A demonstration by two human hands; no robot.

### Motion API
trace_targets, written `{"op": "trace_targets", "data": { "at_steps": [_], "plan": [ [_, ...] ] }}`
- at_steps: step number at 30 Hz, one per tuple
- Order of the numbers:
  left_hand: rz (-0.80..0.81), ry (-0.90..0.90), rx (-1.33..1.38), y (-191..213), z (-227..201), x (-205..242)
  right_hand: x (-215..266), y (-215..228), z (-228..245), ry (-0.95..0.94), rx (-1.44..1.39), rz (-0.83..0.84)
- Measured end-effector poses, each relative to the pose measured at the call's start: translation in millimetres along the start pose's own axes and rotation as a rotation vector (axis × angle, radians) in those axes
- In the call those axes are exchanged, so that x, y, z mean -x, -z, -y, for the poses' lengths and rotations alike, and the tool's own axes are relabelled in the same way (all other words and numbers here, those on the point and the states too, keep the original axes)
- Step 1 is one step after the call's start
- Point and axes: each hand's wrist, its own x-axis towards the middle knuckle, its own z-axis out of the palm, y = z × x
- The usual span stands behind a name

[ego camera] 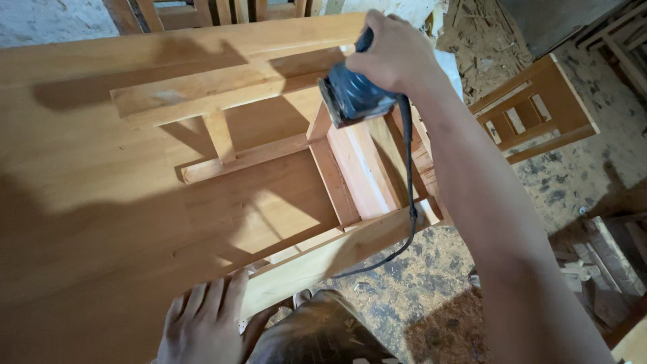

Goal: The person sands the surface and edges of a wooden chair using a hand-held power sander, moving the sander across various components of the chair.

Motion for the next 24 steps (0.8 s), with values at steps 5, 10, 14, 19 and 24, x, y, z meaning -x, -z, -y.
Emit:
{"op": "trace_targets", "data": {
  "at_steps": [5,10,14,19,24],
  "plan": [
    [0.0,0.015,0.018,2,0,2,-14,-5,-1,-0.002,0.033,0.014],
    [-0.057,0.016,0.025,9,-4,-2,-8,-7,0,0.004,0.033,-0.013],
    [-0.018,0.051,0.013,13,-6,-2,13,3,2,0.022,0.024,0.008],
    [-0.011,0.059,-0.019,14,-7,-1,60,24,15,-0.067,0.014,0.1],
    [-0.168,0.007,-0.092,12,-7,2,105,40,23,-0.105,0.045,0.149]
  ]
}}
